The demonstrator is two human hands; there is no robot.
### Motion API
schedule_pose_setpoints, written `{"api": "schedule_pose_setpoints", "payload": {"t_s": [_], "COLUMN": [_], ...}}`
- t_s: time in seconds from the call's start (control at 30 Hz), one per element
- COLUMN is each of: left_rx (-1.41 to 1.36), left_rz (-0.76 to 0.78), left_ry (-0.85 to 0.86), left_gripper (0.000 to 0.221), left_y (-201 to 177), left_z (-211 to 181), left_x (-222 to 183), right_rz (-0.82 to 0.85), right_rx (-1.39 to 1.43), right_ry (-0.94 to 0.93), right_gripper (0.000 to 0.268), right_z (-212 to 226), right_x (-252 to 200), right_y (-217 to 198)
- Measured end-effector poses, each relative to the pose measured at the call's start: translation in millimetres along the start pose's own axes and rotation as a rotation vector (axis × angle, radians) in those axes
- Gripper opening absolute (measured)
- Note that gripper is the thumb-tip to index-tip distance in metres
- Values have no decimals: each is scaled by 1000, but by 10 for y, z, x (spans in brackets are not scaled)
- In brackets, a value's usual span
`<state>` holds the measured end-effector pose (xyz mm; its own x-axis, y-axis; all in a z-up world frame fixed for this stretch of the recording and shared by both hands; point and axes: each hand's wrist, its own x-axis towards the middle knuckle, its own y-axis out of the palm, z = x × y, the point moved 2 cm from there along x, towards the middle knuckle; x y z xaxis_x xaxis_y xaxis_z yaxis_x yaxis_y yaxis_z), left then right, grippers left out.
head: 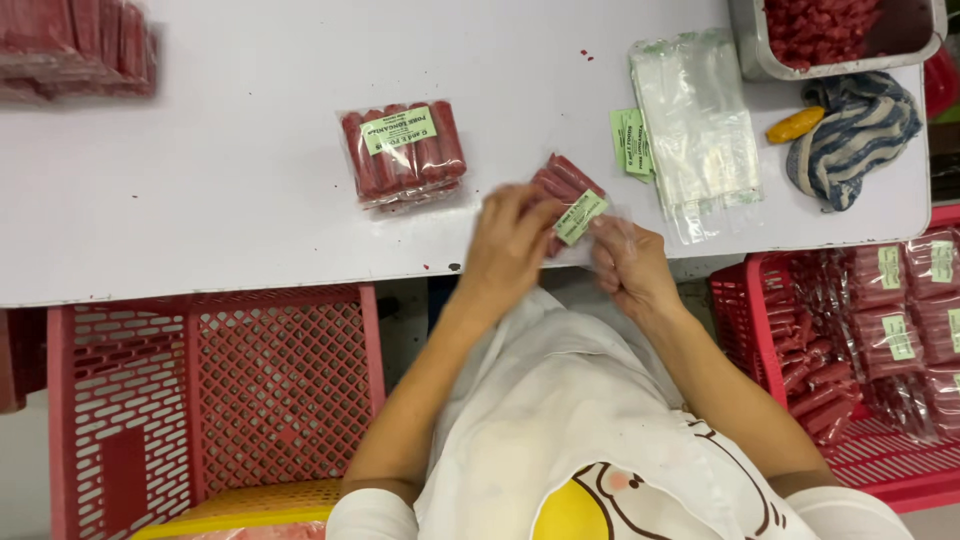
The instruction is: The person repeatedly picks small sausages from a pile on a white table, places them into clear plastic bags, adds a green label, and places the sealed packages into a red basket. The process is repeated continuously throughout the clip.
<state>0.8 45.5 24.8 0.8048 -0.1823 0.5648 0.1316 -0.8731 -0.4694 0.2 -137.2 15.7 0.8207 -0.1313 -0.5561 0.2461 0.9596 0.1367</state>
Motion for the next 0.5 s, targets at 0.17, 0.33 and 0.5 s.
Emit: {"api": "schedule_pose_setpoints", "payload": {"t_s": [0.17,0.33,0.5], "left_rx": [245,358,410], "left_rz": [288,404,492], "left_ry": [-79,-116,-207], "left_gripper": [41,33,24], "left_y": [31,76,280], "left_z": [119,60,178], "left_x": [-7,60,242], "right_rz": [-13,104,109], "right_rx": [-53,-225,-216], "right_ry": [-25,-130,-241], "right_gripper": [21,26,39], "right_z": [134,189,263], "right_x": [0,90,-97], "right_y": [215,-43,-513]}}
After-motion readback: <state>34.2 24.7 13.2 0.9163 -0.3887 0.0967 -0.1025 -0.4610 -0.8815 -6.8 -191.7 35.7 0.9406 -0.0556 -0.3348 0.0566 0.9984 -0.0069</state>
